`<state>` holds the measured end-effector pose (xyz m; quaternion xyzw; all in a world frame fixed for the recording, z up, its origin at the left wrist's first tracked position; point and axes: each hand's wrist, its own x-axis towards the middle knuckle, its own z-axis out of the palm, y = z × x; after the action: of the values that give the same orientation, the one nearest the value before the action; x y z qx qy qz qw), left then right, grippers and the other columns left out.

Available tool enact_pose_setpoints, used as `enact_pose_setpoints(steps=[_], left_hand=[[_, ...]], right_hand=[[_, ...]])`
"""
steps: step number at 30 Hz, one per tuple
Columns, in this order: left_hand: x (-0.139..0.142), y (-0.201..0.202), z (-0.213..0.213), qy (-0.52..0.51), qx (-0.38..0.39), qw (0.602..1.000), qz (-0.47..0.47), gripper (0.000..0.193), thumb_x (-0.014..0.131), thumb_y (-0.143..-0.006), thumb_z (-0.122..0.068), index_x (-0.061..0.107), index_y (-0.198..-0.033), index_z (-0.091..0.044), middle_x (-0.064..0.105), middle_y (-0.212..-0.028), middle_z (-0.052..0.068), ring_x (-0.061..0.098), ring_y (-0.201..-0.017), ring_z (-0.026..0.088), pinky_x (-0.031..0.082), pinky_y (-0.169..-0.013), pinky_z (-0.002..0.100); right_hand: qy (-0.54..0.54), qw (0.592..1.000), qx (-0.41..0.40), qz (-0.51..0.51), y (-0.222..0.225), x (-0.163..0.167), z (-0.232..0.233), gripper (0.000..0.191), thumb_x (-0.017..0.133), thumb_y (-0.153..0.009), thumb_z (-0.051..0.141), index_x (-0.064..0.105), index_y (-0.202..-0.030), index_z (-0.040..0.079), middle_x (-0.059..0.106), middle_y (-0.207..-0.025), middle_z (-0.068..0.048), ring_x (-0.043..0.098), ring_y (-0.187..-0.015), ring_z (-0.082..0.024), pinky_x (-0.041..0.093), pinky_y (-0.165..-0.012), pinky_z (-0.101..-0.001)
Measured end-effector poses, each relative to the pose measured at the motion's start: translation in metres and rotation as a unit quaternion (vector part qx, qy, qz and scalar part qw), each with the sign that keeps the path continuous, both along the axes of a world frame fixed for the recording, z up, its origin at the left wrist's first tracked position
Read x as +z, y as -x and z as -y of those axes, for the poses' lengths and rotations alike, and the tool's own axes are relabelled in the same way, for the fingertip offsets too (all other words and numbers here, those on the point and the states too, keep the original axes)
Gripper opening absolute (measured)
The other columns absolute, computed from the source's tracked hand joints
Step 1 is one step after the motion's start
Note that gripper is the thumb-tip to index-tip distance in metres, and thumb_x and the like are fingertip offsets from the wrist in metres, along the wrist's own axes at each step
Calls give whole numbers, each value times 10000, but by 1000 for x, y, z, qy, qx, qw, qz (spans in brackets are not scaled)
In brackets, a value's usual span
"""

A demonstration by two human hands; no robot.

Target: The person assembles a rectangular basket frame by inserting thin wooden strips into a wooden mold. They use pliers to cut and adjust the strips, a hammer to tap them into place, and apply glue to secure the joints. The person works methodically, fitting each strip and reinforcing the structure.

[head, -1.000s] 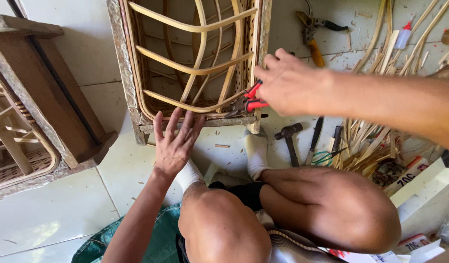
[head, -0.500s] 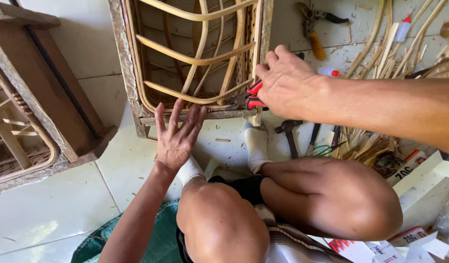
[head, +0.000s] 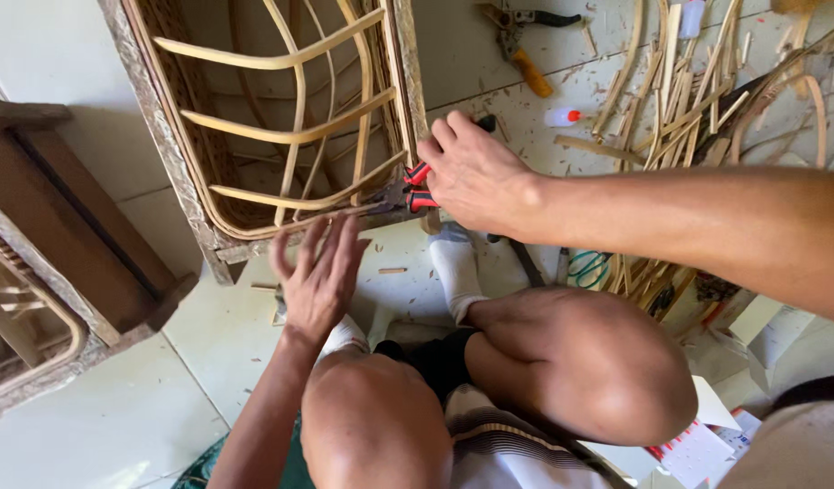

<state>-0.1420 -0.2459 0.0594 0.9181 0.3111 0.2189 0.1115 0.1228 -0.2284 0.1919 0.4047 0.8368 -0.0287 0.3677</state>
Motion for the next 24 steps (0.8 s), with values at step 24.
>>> enact_pose_setpoints(steps=[24], left_hand=[[-4, -33, -5, 10, -32, 993, -114, 523, 752, -888, -252, 627, -1349, -39, 563, -1328, 76, 558, -1170, 257, 358, -1047, 509]], right_hand=[[-44, 684, -681, -257, -103, -162, 193, 390, 601, -1021, 408, 657, -954, 27, 575, -921, -155, 567, -600, -260, 528, -576, -464]])
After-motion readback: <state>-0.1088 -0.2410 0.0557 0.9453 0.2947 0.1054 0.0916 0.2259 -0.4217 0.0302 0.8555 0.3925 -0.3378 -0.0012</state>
